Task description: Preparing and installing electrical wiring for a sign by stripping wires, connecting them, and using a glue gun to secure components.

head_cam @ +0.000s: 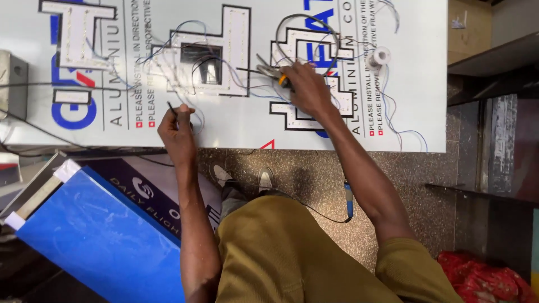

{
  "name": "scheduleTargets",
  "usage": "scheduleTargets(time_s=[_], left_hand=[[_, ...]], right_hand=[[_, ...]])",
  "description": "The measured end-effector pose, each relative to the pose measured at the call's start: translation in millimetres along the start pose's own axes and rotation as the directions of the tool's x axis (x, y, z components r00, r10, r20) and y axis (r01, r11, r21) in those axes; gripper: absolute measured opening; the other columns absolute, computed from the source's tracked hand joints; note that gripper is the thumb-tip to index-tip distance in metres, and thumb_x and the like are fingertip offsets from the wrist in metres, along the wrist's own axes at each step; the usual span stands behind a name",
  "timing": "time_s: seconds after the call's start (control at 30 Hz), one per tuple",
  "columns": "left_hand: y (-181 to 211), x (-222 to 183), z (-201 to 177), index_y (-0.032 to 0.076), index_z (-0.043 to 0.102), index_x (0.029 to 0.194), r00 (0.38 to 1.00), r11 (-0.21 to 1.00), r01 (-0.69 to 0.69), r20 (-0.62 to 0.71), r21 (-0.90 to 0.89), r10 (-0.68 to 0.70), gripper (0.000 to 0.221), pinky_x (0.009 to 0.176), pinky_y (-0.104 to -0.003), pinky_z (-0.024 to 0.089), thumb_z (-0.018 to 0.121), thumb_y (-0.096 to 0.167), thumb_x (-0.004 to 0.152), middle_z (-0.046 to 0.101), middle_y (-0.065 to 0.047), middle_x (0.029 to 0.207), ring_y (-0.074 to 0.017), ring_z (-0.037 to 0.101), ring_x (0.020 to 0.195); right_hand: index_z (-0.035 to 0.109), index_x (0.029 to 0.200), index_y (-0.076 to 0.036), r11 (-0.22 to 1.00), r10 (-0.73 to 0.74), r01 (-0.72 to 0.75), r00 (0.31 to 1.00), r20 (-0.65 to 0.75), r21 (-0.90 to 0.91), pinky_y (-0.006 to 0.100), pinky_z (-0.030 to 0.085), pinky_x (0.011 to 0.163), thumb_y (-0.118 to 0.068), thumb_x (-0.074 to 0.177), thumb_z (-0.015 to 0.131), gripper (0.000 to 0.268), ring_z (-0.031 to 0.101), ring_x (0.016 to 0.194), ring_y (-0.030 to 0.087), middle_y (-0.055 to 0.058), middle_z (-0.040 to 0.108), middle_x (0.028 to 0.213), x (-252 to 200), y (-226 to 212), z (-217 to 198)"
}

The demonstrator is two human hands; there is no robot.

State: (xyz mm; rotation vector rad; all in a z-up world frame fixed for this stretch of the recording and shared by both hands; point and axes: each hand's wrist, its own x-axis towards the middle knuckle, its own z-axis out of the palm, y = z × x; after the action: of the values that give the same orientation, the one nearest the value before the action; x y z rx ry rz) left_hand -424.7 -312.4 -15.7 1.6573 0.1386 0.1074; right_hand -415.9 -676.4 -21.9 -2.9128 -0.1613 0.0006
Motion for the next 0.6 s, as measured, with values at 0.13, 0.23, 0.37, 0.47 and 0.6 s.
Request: scheduleTargets(time_s=[0.13, 0.23, 0.37, 0.47, 0.6], left_hand=[[-3.0, -10.7, -1.1, 0.014, 0.078, 0.1, 1.0, 0.998, 0.013, -0.001, 0.056, -0.013, 0.033, 0.086, -0.033, 0.043, 0.066, 0.041, 0.116, 0.067, 0.005, 0.094, -0.0129, 0.055, 0.094], [-7.3, -6.8, -2.2, 0.013, 0.08, 0.107, 0.999, 0.999, -0.035, 0.022, 0.033, 0.035, 0.031, 0.095, -0.036, 0.051, 0.066, 0.037, 0.118, 0.075, 0.001, 0.103, -0.0177, 0.067, 0.105], [-5.4, -12.7, -5.1, 0.012, 0.077, 0.103, 0.997, 0.997, 0.008, -0.075, -0.083, -0.015, 0.038, 0.066, -0.031, 0.028, 0.064, 0.043, 0.119, 0.042, 0.007, 0.073, -0.0077, 0.036, 0.068], [2.7, -8.8, -3.3, 0.011, 0.077, 0.102, 0.993, 0.987, 0.005, -0.112, -0.159, -0.023, 0.045, 0.064, -0.031, 0.026, 0.059, 0.048, 0.12, 0.038, 0.008, 0.072, -0.0076, 0.034, 0.067], [-3.6, -4.9, -4.7, 0.01, 0.078, 0.103, 0.995, 0.976, -0.027, -0.1, -0.216, 0.005, 0.052, 0.061, -0.031, 0.025, 0.048, 0.048, 0.122, 0.039, 0.008, 0.067, -0.0087, 0.033, 0.063]], right_hand=[[0.064, 0.15, -0.011, 0.993, -0.038, 0.03, 0.997, -0.067, -0.114, 0.05, 0.063, 0.074, 0.007, 0.09, 0.074, 0.063, 0.063, 0.117, 0.035, 0.013, 0.075, 0.125, 5.5, 6.1, 10.8], [0.069, 0.138, -0.012, 0.959, -0.21, 0.15, 0.947, -0.244, -0.241, 0.04, 0.05, 0.06, 0.007, 0.079, 0.081, 0.063, 0.06, 0.101, 0.026, 0.008, 0.075, 0.113, 15.8, 10.6, -16.0], [0.065, 0.152, -0.013, 0.967, -0.064, 0.179, 0.858, -0.51, 0.18, 0.044, 0.059, 0.083, 0.024, 0.093, 0.063, 0.07, 0.068, 0.115, 0.035, 0.014, 0.072, 0.124, 15.0, 11.3, -95.0], [0.061, 0.145, -0.009, 0.794, 0.135, 0.342, 0.707, -0.694, 0.502, 0.042, 0.064, 0.098, 0.009, 0.108, 0.071, 0.042, 0.075, 0.111, 0.033, 0.016, 0.073, 0.124, -2.6, 9.4, -164.8], [0.05, 0.168, -0.017, 0.193, 0.579, 0.507, 0.633, -0.515, 0.84, 0.062, 0.082, 0.106, 0.008, 0.124, 0.084, 0.061, 0.083, 0.113, 0.042, 0.022, 0.077, 0.138, -52.3, 20.4, -203.1]])
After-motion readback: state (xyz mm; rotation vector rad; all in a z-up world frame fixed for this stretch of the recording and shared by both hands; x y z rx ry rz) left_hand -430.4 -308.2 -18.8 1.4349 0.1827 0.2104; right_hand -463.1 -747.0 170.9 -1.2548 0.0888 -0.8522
